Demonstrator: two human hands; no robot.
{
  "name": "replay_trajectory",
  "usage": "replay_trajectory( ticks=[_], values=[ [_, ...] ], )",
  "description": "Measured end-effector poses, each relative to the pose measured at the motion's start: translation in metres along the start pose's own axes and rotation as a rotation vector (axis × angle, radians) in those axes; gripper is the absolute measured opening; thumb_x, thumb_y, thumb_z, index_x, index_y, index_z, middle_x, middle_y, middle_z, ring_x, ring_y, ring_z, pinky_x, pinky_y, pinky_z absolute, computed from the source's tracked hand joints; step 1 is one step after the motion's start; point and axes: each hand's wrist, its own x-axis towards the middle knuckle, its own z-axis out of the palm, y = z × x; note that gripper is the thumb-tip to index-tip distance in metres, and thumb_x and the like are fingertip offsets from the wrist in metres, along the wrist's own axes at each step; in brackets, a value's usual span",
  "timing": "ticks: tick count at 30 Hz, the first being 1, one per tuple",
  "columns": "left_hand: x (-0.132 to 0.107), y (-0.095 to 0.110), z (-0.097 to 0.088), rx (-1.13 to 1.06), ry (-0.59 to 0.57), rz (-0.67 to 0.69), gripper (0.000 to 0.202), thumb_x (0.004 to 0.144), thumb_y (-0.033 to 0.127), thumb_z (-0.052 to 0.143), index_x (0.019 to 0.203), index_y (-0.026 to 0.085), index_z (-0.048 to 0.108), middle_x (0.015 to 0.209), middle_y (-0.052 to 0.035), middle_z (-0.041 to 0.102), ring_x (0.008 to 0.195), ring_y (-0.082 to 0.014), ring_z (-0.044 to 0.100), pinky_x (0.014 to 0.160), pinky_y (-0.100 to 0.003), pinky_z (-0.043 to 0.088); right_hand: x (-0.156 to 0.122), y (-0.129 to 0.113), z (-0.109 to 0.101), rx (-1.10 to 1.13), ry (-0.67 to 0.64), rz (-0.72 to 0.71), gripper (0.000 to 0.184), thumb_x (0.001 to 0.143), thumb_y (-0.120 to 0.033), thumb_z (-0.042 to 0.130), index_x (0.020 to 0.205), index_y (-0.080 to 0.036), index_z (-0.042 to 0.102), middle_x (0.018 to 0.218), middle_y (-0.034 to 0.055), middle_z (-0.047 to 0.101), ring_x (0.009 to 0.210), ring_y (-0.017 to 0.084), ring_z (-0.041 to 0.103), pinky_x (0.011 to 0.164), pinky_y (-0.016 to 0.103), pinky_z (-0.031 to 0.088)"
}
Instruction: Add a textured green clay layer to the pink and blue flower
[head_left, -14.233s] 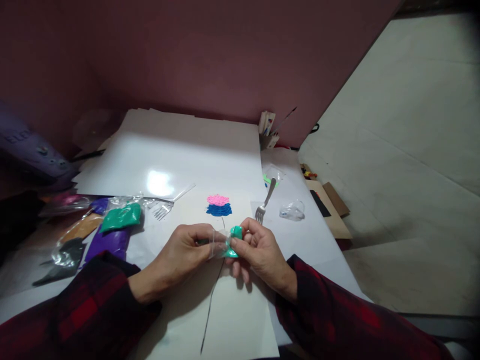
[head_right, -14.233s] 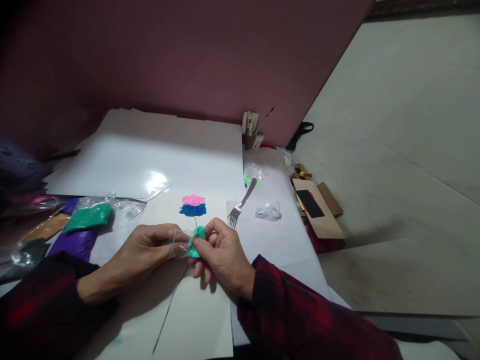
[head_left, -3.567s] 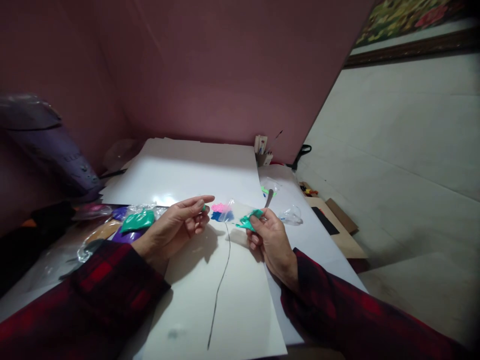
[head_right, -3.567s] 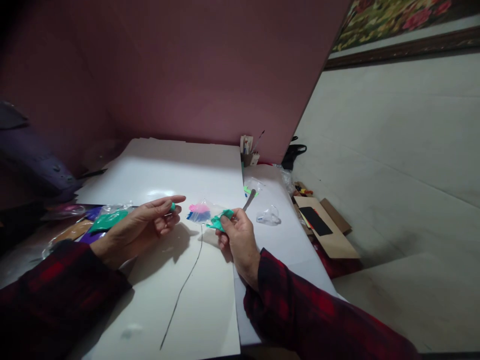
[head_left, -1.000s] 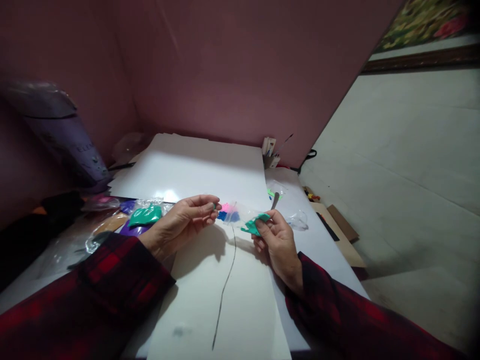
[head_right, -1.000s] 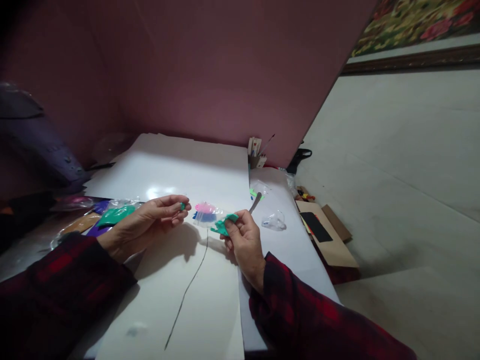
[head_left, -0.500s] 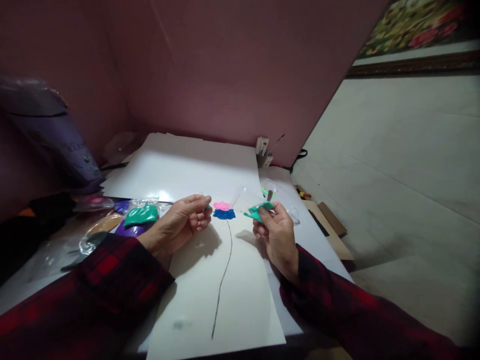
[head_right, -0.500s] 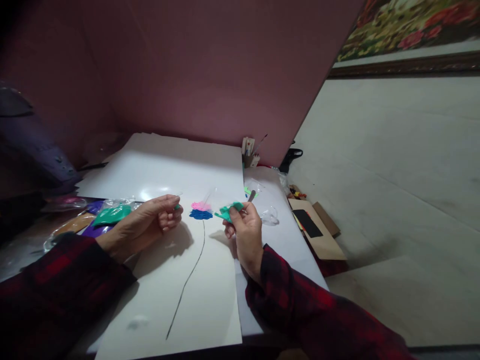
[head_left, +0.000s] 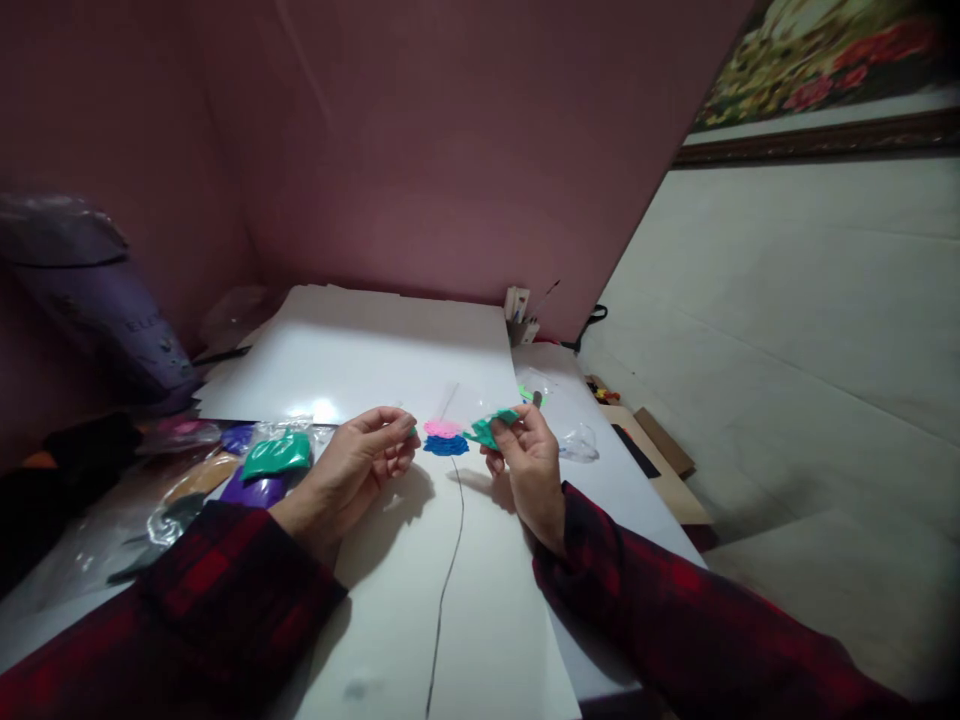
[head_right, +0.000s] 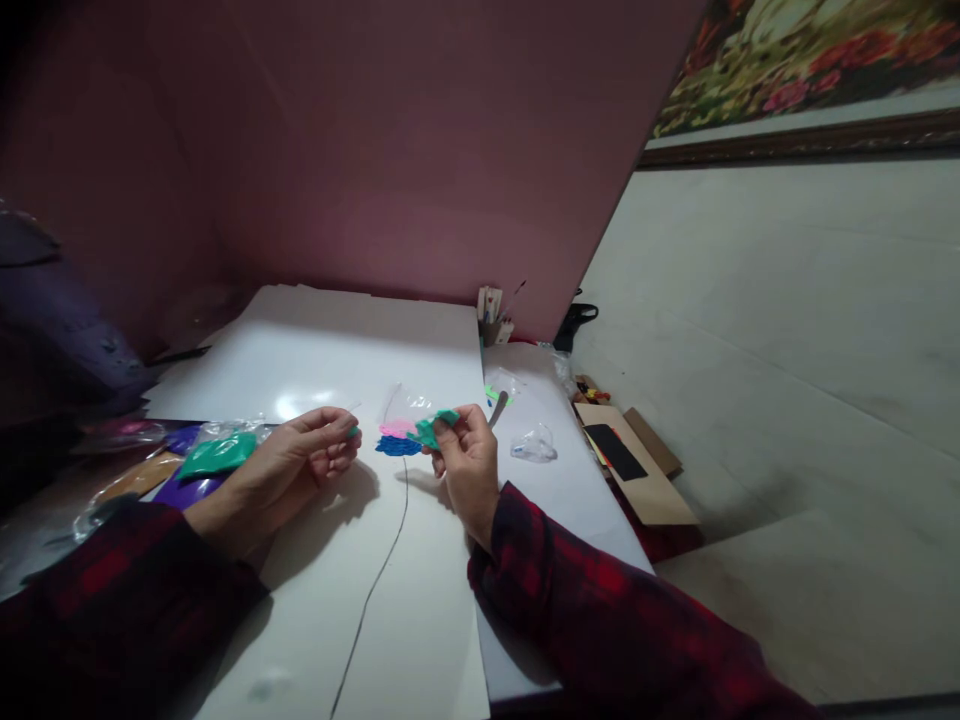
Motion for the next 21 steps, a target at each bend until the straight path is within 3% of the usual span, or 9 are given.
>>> replay_trajectory(
  ticks=[5,7,10,13,15,18,21],
  values=[
    [-0.0023,-0.0011,0.0043,0.019,0.094,-0.034,0.029,0.064,0.014,0.08,0.09,0.012,0.066,0.068,-0.0013,0.061,0.054,-0.0067,0.052,0.048,-0.015,0.04,0.0008,-0.0049,-0.0021,0.009,0.034,0.038,0.022,0.081,-0.032,0.065,0.08,-0.021,0.046,0.061,-0.0057,0.055,0.044,0.005,0.046,0.036,0.016,0.029],
    [-0.0022,-0.002,0.0044,0.041,0.137,-0.029,0.03,0.06,0.012,0.082,0.086,0.012,0.065,0.064,0.0005,0.059,0.053,-0.0069,0.052,0.047,-0.015,0.04,0.0018,-0.0061,-0.0017,0.014,0.048,0.048,0.022,0.081,-0.032,0.065,0.081,-0.021,0.046,0.061,-0.0056,0.054,0.044,0.005,0.045,0.036,0.015,0.028],
    [-0.0011,-0.0038,0.0028,0.048,0.122,-0.004,0.024,0.065,0.023,0.081,0.072,0.011,0.061,0.06,0.0017,0.054,0.048,-0.0045,0.046,0.042,-0.013,0.035,0.0018,-0.0057,-0.0017,0.022,0.065,0.041,0.023,0.08,-0.032,0.067,0.08,-0.02,0.046,0.063,-0.0055,0.053,0.046,0.006,0.049,0.036,0.015,0.029],
    [-0.0007,-0.0052,0.0013,0.061,0.083,-0.025,0.025,0.076,0.034,0.072,0.077,0.01,0.063,0.06,0.0001,0.054,0.045,-0.0043,0.044,0.038,-0.013,0.033,0.0012,-0.0043,-0.0022,0.028,0.061,0.034,0.023,0.08,-0.032,0.067,0.08,-0.02,0.047,0.063,-0.0056,0.053,0.047,0.006,0.051,0.036,0.015,0.03],
    [-0.0009,-0.0056,0.0012,0.09,0.096,-0.05,0.021,0.078,0.028,0.07,0.086,0.009,0.066,0.064,-0.0026,0.059,0.047,-0.0057,0.048,0.04,-0.015,0.038,0.001,-0.0036,-0.0026,0.032,0.055,0.027,0.022,0.08,-0.032,0.066,0.08,-0.02,0.047,0.064,-0.0056,0.053,0.048,0.006,0.051,0.037,0.016,0.03],
    [-0.0008,-0.0058,0.0018,0.084,0.144,-0.057,0.029,0.068,0.012,0.076,0.095,0.011,0.067,0.078,-0.0059,0.067,0.055,-0.0078,0.057,0.051,-0.017,0.047,0.0009,-0.003,-0.0032,0.032,0.047,0.022,0.022,0.081,-0.032,0.066,0.081,-0.021,0.048,0.064,-0.0055,0.053,0.049,0.007,0.051,0.038,0.016,0.031],
    [-0.0004,-0.0059,0.0018,0.084,0.18,-0.01,0.029,0.059,0.012,0.083,0.082,0.012,0.065,0.067,0.0,0.062,0.053,-0.007,0.055,0.047,-0.015,0.045,0.0004,-0.0027,-0.0038,0.037,0.039,0.015,0.022,0.081,-0.032,0.067,0.081,-0.021,0.048,0.065,-0.0054,0.054,0.05,0.007,0.052,0.038,0.016,0.03]
  ],
)
